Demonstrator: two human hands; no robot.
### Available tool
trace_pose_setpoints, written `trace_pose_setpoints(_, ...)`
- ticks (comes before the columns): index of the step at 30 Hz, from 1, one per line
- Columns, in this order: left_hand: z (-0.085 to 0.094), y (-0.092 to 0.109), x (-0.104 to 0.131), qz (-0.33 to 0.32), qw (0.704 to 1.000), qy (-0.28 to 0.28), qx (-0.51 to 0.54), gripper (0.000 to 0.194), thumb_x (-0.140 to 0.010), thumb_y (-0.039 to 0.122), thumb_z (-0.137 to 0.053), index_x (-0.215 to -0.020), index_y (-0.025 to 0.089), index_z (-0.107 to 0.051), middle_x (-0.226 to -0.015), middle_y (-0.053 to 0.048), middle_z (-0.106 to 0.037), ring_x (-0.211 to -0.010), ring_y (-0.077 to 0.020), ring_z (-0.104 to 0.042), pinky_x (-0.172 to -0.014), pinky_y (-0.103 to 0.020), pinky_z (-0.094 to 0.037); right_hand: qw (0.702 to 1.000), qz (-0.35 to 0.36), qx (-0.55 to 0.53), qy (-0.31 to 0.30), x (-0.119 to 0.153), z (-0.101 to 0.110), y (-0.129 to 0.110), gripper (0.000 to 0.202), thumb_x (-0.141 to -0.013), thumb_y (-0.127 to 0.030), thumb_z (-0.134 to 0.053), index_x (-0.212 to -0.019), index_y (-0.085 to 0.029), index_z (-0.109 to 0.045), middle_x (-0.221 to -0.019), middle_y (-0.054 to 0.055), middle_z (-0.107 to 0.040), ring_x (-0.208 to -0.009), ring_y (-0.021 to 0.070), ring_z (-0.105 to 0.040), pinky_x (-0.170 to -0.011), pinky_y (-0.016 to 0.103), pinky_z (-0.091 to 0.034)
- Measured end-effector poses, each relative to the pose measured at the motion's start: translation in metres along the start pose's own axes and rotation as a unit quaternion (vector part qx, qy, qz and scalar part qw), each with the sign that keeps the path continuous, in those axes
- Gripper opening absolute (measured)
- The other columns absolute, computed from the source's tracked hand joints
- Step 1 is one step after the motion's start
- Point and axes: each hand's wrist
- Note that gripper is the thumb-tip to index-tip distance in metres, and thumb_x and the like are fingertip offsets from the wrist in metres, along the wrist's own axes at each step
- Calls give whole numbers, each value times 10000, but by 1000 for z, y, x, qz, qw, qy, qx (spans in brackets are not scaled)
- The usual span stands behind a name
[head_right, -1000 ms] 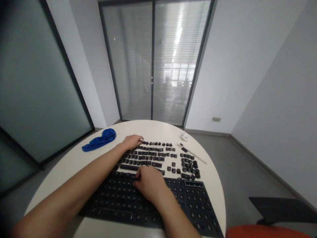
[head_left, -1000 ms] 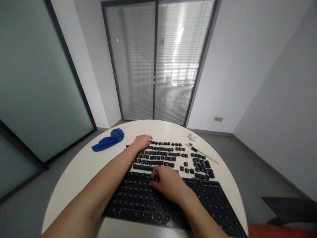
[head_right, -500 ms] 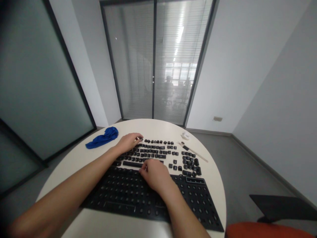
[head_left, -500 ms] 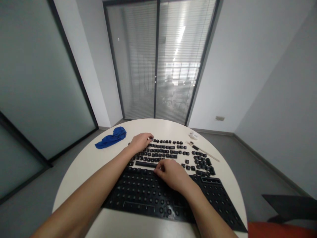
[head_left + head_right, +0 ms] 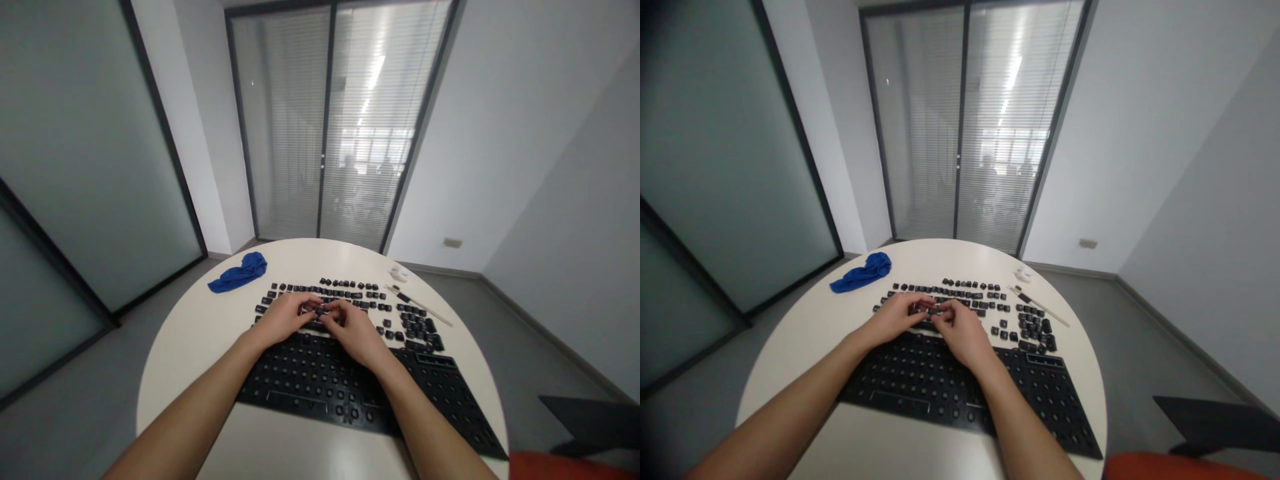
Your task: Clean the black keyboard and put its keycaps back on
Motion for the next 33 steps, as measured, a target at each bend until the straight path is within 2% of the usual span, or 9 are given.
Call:
trace_pose_setpoints(6, -1, 6, 3, 9, 999, -6, 50, 207, -858, 160, -644, -1030, 224, -741, -1019, -9, -767, -951, -187, -706, -874, -281, -516, 997, -10, -82, 2, -3, -2, 5, 128, -837, -299, -648, -860, -174, -640, -781, 43, -740, -706, 176, -679, -637, 259, -479)
trace_pose_setpoints(13, 1, 10, 3, -3, 999, 0, -46, 167, -860, 275, -690, -1009, 242, -758, -975, -13, -754, -851, -190, -675, -788, -281, -497, 990, -56, -122, -35, -3, 1, 3, 206, -844, -370, -632, -827, -165, -643, -677, 40, -731, -651, 188, -686, -606, 261, -484)
trace_pose_setpoints(17, 7, 11, 6, 14, 996, -52, -70, 204, -858, 270, -668, -1039, 256, -761, -935, -12, -756, -818, -194, -671, -783, -288, -491, 994, -53, -68, -68, -2, 5, 2, 276, -885, -407, -589, -800, -161, -678, -770, 56, -760, -638, 165, -672, -603, 248, -478)
trace_pose_setpoints(22, 14, 5, 9, 6, 988, -151, -29, 240, -863, 258, -652, -1079, 266, -755, -1008, -7, -764, -889, -197, -679, -850, -288, -479, 996, -61, 14, -67, -1, 7, 1, 305, -910, -380, -552, -764, -155, -698, -709, 49, -748, -593, 151, -642, -562, 241, -435)
trace_pose_setpoints(28, 16, 5, 10, -3, 980, -196, -42, 263, -869, 268, -634, -1103, 270, -756, -959, 0, -771, -785, -183, -670, -752, -267, -469, 996, -56, 29, -60, 1, 6, -3, 294, -893, -374, -566, -730, -163, -692, -715, 50, -750, -586, 153, -628, -574, 249, -427)
trace_pose_setpoints(33, 13, 8, 11, 6, 977, -201, -69, 273, -872, 289, -622, -1111, 291, -754, -959, 1, -775, -817, -194, -686, -782, -274, -471, 996, -57, 28, -62, 1, 6, -4, 280, -897, -359, -561, -729, -171, -684, -724, 47, -753, -604, 153, -640, -593, 245, -435)
Point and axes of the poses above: each hand's wrist, its own x-axis away from the middle knuckle, its own z-axis out of the back of the hand, y = z × x
